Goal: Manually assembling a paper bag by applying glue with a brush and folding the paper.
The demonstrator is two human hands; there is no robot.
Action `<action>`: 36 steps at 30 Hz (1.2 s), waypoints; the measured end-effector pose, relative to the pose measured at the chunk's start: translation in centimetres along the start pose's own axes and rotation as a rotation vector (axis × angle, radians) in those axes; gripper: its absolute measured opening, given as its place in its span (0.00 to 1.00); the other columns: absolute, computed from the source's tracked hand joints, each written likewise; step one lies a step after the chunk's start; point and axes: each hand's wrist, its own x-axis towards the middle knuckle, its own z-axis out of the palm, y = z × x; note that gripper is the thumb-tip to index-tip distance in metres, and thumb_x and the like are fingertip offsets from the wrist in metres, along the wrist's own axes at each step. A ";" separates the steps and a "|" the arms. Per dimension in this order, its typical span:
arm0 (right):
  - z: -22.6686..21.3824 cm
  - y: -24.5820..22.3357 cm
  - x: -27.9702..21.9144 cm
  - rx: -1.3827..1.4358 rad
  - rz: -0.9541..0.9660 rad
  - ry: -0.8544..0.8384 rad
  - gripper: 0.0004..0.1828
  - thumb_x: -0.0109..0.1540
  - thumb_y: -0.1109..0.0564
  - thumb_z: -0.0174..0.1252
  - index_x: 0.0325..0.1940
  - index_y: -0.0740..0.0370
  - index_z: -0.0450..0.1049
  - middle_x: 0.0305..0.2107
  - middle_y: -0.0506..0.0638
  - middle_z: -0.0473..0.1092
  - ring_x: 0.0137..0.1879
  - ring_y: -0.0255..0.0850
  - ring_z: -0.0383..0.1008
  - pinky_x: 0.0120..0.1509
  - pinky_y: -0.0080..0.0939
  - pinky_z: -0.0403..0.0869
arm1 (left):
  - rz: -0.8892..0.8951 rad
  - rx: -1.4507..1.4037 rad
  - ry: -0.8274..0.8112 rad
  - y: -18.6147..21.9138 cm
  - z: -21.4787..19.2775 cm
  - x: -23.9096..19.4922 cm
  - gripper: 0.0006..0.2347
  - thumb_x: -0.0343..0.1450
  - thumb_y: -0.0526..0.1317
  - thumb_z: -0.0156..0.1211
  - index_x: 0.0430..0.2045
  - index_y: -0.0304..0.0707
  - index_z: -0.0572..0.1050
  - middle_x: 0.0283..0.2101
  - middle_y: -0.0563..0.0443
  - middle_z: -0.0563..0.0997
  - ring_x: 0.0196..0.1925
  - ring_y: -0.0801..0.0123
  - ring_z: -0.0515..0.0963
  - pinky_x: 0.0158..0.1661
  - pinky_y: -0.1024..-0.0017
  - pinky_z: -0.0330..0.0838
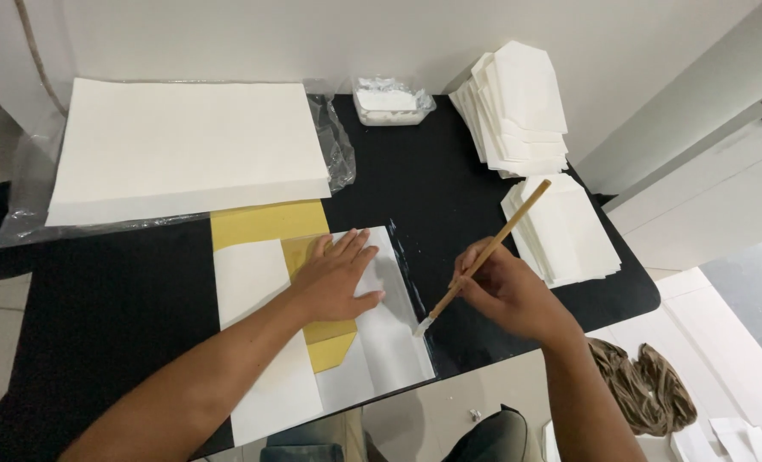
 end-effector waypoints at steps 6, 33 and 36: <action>0.2 0.9 2.1 -0.008 0.005 -0.012 0.13 0.61 0.62 0.62 0.46 0.58 0.66 0.34 0.53 0.78 0.39 0.48 0.83 0.37 0.48 0.80 | -0.003 -0.013 -0.026 -0.1 -0.2 0.1 0.34 0.74 0.60 0.43 0.72 0.38 0.54 0.79 0.36 0.45 0.82 0.49 0.40 0.73 0.44 0.28; 0.6 1.7 9.8 -0.076 0.038 0.057 0.12 0.62 0.62 0.62 0.46 0.61 0.67 0.34 0.58 0.77 0.34 0.51 0.80 0.36 0.48 0.78 | 0.035 -0.047 0.030 -0.5 0.0 0.2 0.32 0.72 0.58 0.44 0.69 0.38 0.55 0.78 0.34 0.48 0.80 0.44 0.44 0.71 0.41 0.32; 1.0 2.1 10.4 -0.158 0.022 0.067 0.12 0.64 0.60 0.61 0.46 0.60 0.64 0.34 0.56 0.77 0.35 0.50 0.81 0.36 0.49 0.77 | 0.054 -0.052 0.057 -0.8 0.3 0.3 0.33 0.72 0.59 0.44 0.67 0.36 0.56 0.77 0.33 0.49 0.80 0.44 0.43 0.71 0.42 0.32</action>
